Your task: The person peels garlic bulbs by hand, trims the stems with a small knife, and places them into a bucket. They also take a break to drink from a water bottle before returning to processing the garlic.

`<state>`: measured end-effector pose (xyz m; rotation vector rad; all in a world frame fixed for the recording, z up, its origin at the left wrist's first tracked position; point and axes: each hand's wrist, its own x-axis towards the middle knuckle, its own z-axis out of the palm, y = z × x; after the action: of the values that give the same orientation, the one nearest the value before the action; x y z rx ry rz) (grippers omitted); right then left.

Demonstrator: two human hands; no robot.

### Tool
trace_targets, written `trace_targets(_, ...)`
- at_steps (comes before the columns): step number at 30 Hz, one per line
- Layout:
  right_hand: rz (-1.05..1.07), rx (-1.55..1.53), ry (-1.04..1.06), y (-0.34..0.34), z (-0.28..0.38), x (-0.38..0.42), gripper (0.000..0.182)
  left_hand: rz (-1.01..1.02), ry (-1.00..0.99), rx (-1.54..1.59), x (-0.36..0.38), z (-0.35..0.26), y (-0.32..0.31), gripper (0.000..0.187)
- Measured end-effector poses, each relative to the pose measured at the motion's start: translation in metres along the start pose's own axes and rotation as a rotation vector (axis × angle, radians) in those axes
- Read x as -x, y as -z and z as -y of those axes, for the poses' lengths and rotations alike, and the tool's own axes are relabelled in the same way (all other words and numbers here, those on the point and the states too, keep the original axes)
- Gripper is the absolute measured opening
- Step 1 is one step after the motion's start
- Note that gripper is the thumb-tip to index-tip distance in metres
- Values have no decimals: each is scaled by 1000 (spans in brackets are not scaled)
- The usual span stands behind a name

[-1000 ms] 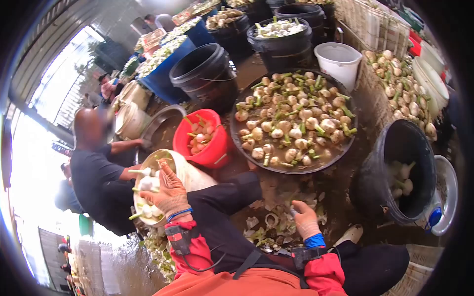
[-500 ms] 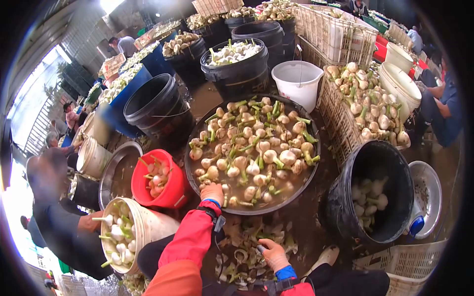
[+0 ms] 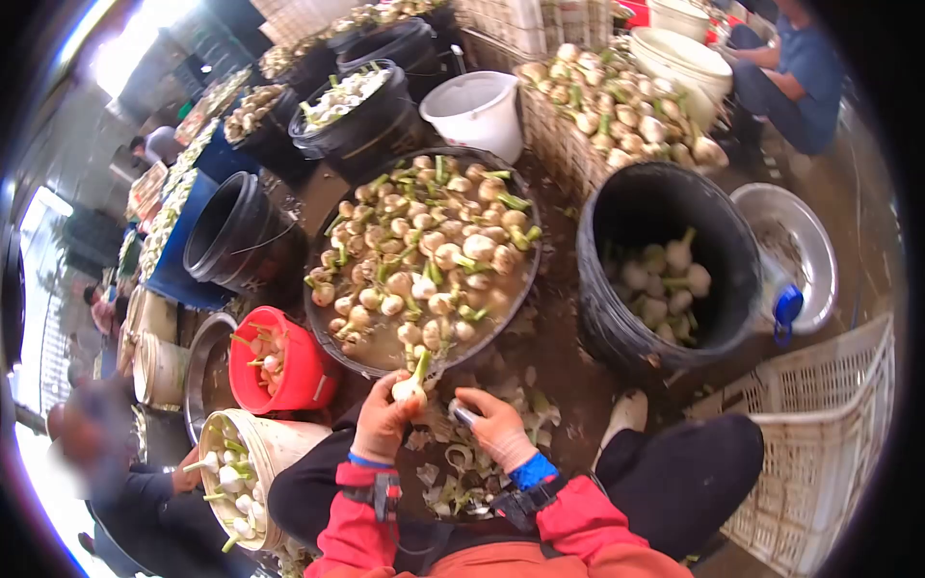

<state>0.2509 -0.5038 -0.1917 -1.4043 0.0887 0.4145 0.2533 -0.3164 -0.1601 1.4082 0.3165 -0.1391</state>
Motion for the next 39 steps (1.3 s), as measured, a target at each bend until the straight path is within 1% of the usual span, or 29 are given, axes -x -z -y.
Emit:
trace_targets(1, 8, -114, 5, 0, 11, 4, 35, 35, 43, 292, 17, 6, -10, 52)
trace_targets(4, 122, -499, 61, 3, 19, 14, 41, 1, 37, 146, 50, 17, -38, 58)
trace_targets(5, 112, -500, 63, 3, 20, 18, 41, -10, 14, 139, 57, 21, -46, 60)
trace_targets(7, 33, -297, 0, 4, 22, 24, 42, -38, 35, 49, 65, 27, -55, 61)
trace_targets(9, 26, -245, 4, 7, 20, 28, 40, -83, -419, -578, 68, 33, -56, 59)
trace_targets(11, 43, -113, -23, 9, 11, 25, 37, -75, -467, -635, 70, 35, -56, 58)
trace_targets(13, 30, -46, -11, 11, 10, 27, 34, -44, -115, -242, 69, 39, -54, 58)
trace_targets(14, 44, 17, 39, 12, 16, 30, 34, 20, 41, -51, 73, 30, -52, 54)
trace_targets(15, 58, 81, 86, 13, 19, 31, 34, 20, 39, -52, 76, 26, -50, 54)
trace_targets(17, 73, 99, 128, 15, 19, 32, 35, 142, 303, 838, 82, 22, -47, 54)
trace_targets(19, 87, 116, 171, 12, 19, 34, 35, 123, 306, 865, 83, 29, -46, 57)
trace_targets(21, 109, -278, 82, 9, 20, 37, 30, 94, 334, 922, 85, 27, -49, 57)
trace_targets(22, 108, -276, 83, 9, 19, 38, 30, 67, 370, 927, 86, 22, -53, 58)
trace_targets(23, 167, -378, -8, 10, 19, 39, 28, 69, 372, 929, 85, 24, -51, 58)
trace_targets(24, 225, -480, -100, 11, 17, 40, 27, 104, 423, 758, 83, 30, -45, 59)
trace_targets(25, 217, -478, -100, 9, 15, 40, 27, 142, 473, 586, 81, 38, -39, 60)
trace_targets(26, 183, -489, -142, 6, 12, 39, 27, 159, 451, 433, 78, 34, -42, 64)
trace_targets(27, 134, -496, -181, 7, 8, 37, 28, 111, 144, 126, 83, 31, -51, 68)
trace_targets(28, 87, -392, -25, 5, -3, 33, 26, 39, -107, -57, 85, 26, -64, 72)
trace_targets(29, 153, -516, -81, 6, 1, 33, 22, -34, -362, -227, 86, 24, -75, 79)
trace_targets(30, 90, -501, -86, 5, 6, 35, 20, -116, -486, -581, 87, 20, -73, 77)
trace_targets(31, 100, -516, -86, 5, 1, 33, 23, -208, -618, -936, 87, 19, -64, 77)
trace_targets(33, 111, -554, -103, 6, 5, 34, 27, -105, -568, -530, 83, 38, -53, 79)
trace_targets(34, 97, -579, -108, 4, 5, 34, 28, -69, -327, -10, 88, 31, -64, 75)
trace_targets(35, 82, -606, -111, 3, 7, 35, 30, -115, -226, 56, 87, 30, -63, 69)
trace_targets(36, 79, -525, -72, 3, 9, 35, 29, -125, -103, 229, 85, 29, -65, 63)
trace_targets(37, 96, -575, -119, 4, 9, 34, 26, -134, 28, 398, 86, 22, -70, 60)
trace_targets(38, 103, -595, -87, 2, 7, 33, 24, -191, 170, 547, 85, 16, -77, 56)
trace_targets(39, 113, -616, -56, 1, 4, 32, 22, -109, 331, 715, 80, 15, -69, 53)
